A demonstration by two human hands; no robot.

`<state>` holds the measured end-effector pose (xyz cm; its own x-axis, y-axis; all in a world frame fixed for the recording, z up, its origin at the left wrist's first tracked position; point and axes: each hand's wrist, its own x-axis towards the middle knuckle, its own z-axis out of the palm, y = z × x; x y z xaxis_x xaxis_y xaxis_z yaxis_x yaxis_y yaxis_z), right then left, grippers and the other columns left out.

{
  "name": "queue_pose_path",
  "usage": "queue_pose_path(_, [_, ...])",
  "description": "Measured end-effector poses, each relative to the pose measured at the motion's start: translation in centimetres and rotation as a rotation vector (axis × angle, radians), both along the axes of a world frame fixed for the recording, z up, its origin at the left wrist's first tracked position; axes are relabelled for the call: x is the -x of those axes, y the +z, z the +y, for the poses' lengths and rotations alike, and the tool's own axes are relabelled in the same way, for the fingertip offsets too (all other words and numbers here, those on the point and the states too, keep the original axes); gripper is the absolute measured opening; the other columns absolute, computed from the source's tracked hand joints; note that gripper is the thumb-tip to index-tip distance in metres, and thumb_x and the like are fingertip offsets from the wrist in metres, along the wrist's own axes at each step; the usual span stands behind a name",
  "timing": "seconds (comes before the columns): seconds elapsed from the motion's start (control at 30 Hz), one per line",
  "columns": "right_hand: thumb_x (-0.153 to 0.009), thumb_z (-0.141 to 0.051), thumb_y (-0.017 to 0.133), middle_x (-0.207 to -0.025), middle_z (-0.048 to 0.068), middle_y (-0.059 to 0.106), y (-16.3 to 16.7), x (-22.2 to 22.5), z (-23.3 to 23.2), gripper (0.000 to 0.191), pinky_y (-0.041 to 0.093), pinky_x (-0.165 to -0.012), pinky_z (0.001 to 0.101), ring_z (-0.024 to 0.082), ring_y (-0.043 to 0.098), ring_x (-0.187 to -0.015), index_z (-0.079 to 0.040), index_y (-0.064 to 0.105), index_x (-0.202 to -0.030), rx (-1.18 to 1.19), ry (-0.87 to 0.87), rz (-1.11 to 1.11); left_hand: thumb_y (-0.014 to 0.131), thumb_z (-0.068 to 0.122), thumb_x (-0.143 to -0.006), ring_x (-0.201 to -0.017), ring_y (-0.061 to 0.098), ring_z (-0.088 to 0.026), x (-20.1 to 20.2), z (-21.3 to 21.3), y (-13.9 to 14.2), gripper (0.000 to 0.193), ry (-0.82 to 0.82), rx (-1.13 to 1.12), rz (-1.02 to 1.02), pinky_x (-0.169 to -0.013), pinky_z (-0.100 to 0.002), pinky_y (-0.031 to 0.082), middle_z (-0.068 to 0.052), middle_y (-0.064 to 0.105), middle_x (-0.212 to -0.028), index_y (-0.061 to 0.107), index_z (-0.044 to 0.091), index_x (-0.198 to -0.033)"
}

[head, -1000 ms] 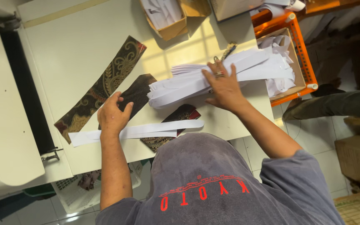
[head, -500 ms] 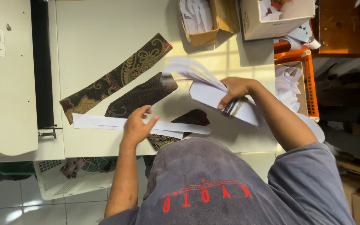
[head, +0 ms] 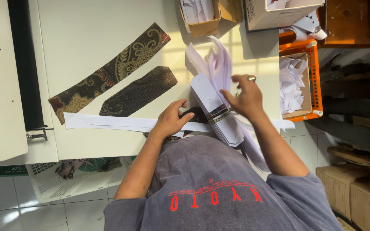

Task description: The person assembles decorative items by placing white paper inserts into patterned fabric sleeves and bundling them with a decorative cord. They handle the fabric sleeves and paper pieces one at a time, aligning them on a table and using a paper cutter to trim excess material.

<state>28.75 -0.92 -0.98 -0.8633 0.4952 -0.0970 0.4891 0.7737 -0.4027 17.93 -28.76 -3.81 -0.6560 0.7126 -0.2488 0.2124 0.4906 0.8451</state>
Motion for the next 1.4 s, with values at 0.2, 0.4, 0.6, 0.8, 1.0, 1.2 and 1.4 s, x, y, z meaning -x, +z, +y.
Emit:
queue_pose_path(0.2, [-0.054, -0.060, 0.093, -0.113, 0.024, 0.068, 1.2, 1.6, -7.1, 0.107, 0.056, -0.073, 0.0499, 0.043, 0.064, -0.099, -0.005, 0.051, -0.135, -0.164, 0.219, 0.146, 0.065, 0.016, -0.094, -0.091, 0.067, -0.019, 0.8, 2.7, -1.3, 0.058, 0.093, -0.293, -0.052, -0.078, -0.032, 0.056, -0.015, 0.056, -0.135, 0.045, 0.002, -0.148])
queue_pose_path(0.4, [-0.068, -0.041, 0.089, -0.114, 0.022, 0.068, 2.5, 2.4, -6.6, 0.092, 0.055, -0.077, 0.0513, 0.042, 0.064, -0.102, -0.007, 0.047, -0.143, -0.038, 0.143, 0.040, 0.071, 0.010, -0.093, -0.091, 0.060, -0.018, 1.0, 3.9, 0.8, 0.053, 0.126, -0.342, 0.011, -0.076, -0.028, 0.055, -0.014, 0.055, -0.132, 0.055, 0.003, -0.142])
queue_pose_path(0.6, [-0.069, -0.031, 0.088, -0.116, 0.020, 0.062, 1.7, 0.9, -6.2, 0.094, 0.053, -0.085, 0.0464, 0.036, 0.062, -0.099, 0.003, 0.045, -0.146, 0.172, 0.110, 0.313, 0.067, 0.010, -0.095, -0.090, 0.063, -0.013, 1.3, 3.8, 2.6, 0.049, 0.121, -0.487, -0.161, -0.083, -0.026, 0.052, -0.009, 0.060, -0.130, 0.054, 0.004, -0.142])
queue_pose_path(0.8, [-0.075, -0.020, 0.088, -0.120, 0.018, 0.060, 1.4, -0.9, -7.2, 0.076, 0.050, -0.096, 0.0436, 0.032, 0.059, -0.111, -0.003, 0.051, -0.139, 0.111, 0.131, 0.469, 0.070, 0.012, -0.096, -0.095, 0.062, -0.014, 0.2, 3.8, 3.9, 0.045, 0.121, -0.482, -0.071, -0.086, -0.029, 0.055, -0.010, 0.059, -0.131, 0.058, 0.003, -0.138])
queue_pose_path(1.0, [-0.079, -0.012, 0.085, -0.109, 0.011, 0.063, 0.4, -3.3, -8.0, 0.055, 0.050, -0.093, 0.0425, 0.029, 0.065, -0.100, -0.002, 0.049, -0.120, 0.356, 0.072, 0.616, 0.064, 0.038, -0.104, -0.074, 0.067, -0.013, -1.6, 3.1, 4.1, 0.038, 0.068, -0.136, -0.115, -0.071, -0.028, 0.056, -0.009, 0.071, -0.088, 0.073, 0.002, -0.098])
queue_pose_path(1.2, [-0.076, 0.001, 0.080, -0.097, 0.006, 0.067, -0.2, -5.2, -7.6, 0.031, 0.054, -0.089, 0.0456, 0.030, 0.068, -0.097, -0.009, 0.056, -0.093, 0.088, 0.371, 0.874, 0.062, 0.048, -0.095, -0.055, 0.064, -0.011, -4.5, 3.4, 3.0, 0.050, 0.011, -0.150, -0.675, -0.053, -0.025, 0.054, -0.006, 0.073, -0.072, 0.072, 0.000, -0.085])
queue_pose_path(1.4, [-0.076, 0.006, 0.077, -0.102, 0.009, 0.069, 1.7, -8.2, -6.8, 0.032, 0.056, -0.091, 0.0429, 0.030, 0.069, -0.100, -0.007, 0.066, -0.103, 0.004, 0.416, 0.793, 0.073, 0.033, -0.093, -0.074, 0.067, -0.010, -8.5, 3.6, 3.0, 0.040, 0.032, -0.476, -0.740, -0.065, -0.025, 0.058, -0.012, 0.074, -0.095, 0.068, -0.004, -0.106])
